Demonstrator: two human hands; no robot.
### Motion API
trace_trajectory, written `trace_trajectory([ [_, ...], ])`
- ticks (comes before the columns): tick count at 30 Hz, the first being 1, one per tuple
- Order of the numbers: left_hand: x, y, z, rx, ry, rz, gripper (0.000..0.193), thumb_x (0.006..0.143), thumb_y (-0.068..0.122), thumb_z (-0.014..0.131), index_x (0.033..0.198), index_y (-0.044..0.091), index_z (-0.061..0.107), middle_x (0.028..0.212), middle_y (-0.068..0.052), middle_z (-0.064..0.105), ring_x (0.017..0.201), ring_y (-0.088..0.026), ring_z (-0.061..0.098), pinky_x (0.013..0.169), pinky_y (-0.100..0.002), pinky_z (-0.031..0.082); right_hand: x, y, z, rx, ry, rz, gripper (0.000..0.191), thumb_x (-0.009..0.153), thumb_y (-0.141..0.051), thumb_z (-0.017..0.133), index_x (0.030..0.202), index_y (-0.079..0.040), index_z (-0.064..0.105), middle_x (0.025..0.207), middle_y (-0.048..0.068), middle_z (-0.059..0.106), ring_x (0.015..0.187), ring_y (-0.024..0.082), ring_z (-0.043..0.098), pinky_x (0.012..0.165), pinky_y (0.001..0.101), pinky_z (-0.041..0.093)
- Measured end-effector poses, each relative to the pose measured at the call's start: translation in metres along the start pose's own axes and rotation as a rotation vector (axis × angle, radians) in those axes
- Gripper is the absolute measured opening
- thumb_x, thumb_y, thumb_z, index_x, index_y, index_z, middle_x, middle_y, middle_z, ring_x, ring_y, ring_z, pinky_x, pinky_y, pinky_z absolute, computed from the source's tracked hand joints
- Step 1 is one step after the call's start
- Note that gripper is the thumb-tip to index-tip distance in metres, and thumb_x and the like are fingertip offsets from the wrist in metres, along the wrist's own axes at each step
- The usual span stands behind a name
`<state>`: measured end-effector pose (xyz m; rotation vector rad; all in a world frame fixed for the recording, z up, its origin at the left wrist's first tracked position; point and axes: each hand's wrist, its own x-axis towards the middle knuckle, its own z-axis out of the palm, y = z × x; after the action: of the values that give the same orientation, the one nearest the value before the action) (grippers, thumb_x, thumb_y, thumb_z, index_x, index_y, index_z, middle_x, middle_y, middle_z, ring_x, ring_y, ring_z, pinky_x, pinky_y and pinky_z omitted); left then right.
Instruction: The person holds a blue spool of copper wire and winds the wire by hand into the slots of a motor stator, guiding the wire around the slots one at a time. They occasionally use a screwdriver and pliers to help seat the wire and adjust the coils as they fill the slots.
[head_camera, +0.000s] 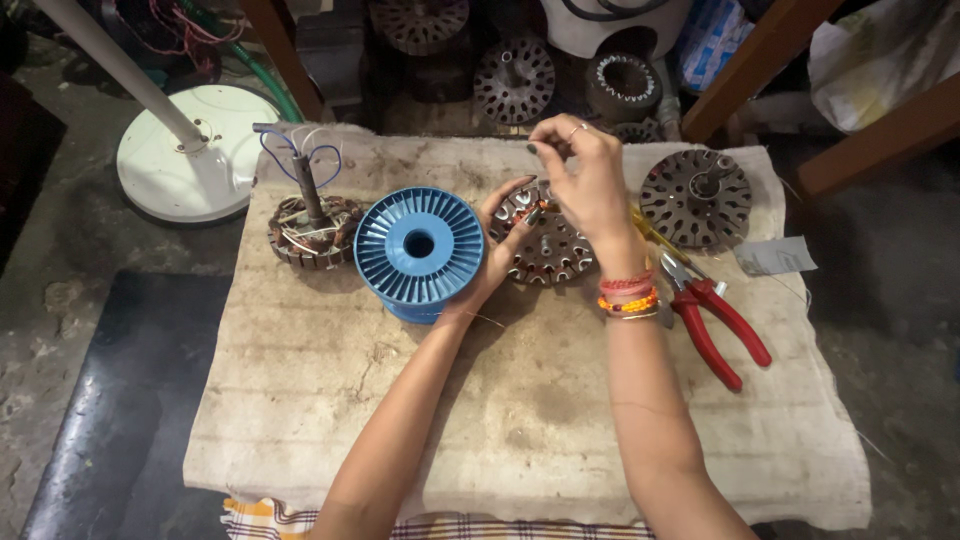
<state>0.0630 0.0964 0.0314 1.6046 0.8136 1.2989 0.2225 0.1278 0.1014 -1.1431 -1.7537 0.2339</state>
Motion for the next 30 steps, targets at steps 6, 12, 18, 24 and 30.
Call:
trace_trajectory([
  [6, 0.000, -0.005, 0.000, -0.045, -0.019, 0.017, 0.053, 0.094, -0.002, 0.068, 0.144, 0.010, 0.057, 0.132, -0.011, 0.070, 0.125, -0.021, 0.066, 0.110, -0.035, 0.050, -0.001, -0.005, -0.002, 0.073, -0.005, 0.001, 0.011, 0.096, 0.000, 0.070, 0.105, -0.004, 0.075, 0.095, 0.008, 0.077, 0.083, 0.014, 0.074, 0.075, 0.0267, 0.060],
  [12, 0.000, -0.005, 0.001, -0.067, -0.013, 0.022, 0.051, 0.095, 0.000, 0.069, 0.144, 0.010, 0.056, 0.134, -0.012, 0.069, 0.125, -0.022, 0.066, 0.110, -0.036, 0.052, -0.003, 0.002, -0.017, 0.193, 0.061, 0.105, 0.009, 0.100, 0.001, 0.068, 0.104, -0.004, 0.074, 0.092, 0.008, 0.076, 0.079, 0.012, 0.070, 0.071, 0.0252, 0.058],
  [18, -0.001, -0.002, 0.001, -0.025, 0.007, 0.029, 0.050, 0.094, 0.004, 0.072, 0.142, 0.013, 0.059, 0.132, -0.010, 0.071, 0.122, -0.020, 0.069, 0.109, -0.034, 0.054, -0.008, 0.033, -0.050, -0.187, 0.217, 0.163, 0.014, 0.098, 0.005, 0.066, 0.102, -0.004, 0.074, 0.090, 0.008, 0.076, 0.075, 0.012, 0.071, 0.067, 0.0255, 0.059],
  [24, 0.001, -0.002, 0.002, 0.003, 0.011, 0.016, 0.049, 0.094, 0.004, 0.072, 0.141, 0.014, 0.060, 0.129, -0.011, 0.072, 0.120, -0.021, 0.069, 0.106, -0.035, 0.053, -0.023, 0.044, -0.085, -0.484, 0.432, 0.330, 0.010, 0.087, 0.009, 0.072, 0.094, 0.001, 0.075, 0.077, 0.009, 0.073, 0.066, 0.016, 0.071, 0.063, 0.0296, 0.053],
  [30, 0.000, 0.000, 0.000, -0.062, 0.005, -0.074, 0.048, 0.095, 0.005, 0.071, 0.141, 0.015, 0.061, 0.122, -0.011, 0.076, 0.114, -0.018, 0.072, 0.102, -0.033, 0.056, -0.016, 0.021, -0.075, -0.563, 0.428, 0.278, 0.024, 0.085, 0.007, 0.075, 0.108, 0.002, 0.075, 0.095, 0.015, 0.075, 0.064, 0.016, 0.073, 0.064, 0.0302, 0.056],
])
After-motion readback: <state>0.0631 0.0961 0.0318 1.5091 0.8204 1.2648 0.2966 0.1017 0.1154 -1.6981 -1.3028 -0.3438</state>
